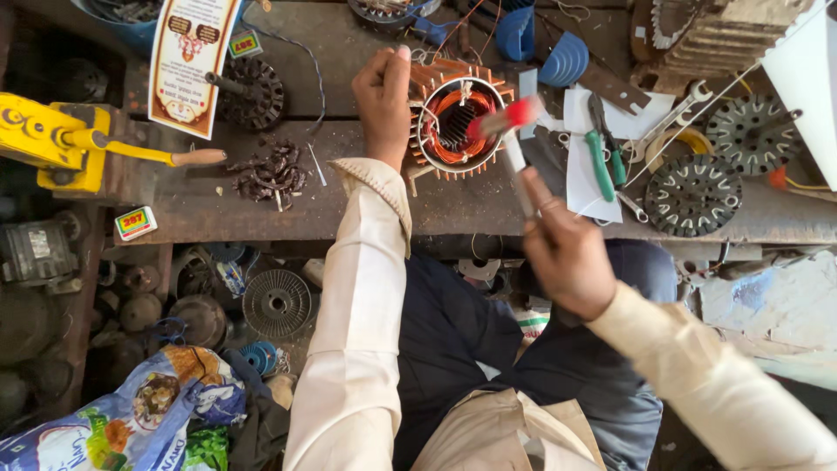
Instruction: The person is repairing an electric motor stator by hand. They use pliers to cut wires and a hammer to tap and adjust the copper windings inside the stator slots. The person also uses a thin metal rod to push the windings into place and a small metal block to hold the stator steady.
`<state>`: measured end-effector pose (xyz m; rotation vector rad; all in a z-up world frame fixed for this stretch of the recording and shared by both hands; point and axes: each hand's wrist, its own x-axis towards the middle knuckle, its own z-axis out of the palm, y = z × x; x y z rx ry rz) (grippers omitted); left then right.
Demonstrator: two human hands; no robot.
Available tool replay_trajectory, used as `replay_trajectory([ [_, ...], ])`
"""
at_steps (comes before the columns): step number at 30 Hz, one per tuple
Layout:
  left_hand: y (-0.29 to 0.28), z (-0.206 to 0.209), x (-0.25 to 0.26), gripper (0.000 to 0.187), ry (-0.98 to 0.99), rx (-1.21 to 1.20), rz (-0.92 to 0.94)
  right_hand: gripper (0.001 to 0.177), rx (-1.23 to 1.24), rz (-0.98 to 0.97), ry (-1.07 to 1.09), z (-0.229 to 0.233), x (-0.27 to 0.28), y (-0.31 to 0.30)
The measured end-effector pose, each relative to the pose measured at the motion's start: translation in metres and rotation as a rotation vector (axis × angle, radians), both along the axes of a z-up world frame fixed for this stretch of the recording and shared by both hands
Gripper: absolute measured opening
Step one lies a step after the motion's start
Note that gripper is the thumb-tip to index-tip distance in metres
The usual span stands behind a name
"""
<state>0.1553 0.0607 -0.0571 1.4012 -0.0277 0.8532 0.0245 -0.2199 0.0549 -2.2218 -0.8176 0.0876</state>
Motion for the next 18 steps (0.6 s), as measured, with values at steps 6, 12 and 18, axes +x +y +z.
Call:
replay_trajectory([
  [6,-0.001,-0.002,-0.001,0.037,0.023,-0.053,-0.026,0.067,0.472,-0.244,0.34,-0.032,-0.031,0.028],
  [12,0.001,-0.008,0.0,0.039,0.013,-0.071,-0.018,0.062,0.683,-0.314,0.667,-0.037,-0.03,0.043],
  [18,0.001,-0.011,0.0,0.038,0.037,-0.116,-0.039,0.062,0.726,-0.267,0.748,-0.042,-0.027,0.048],
])
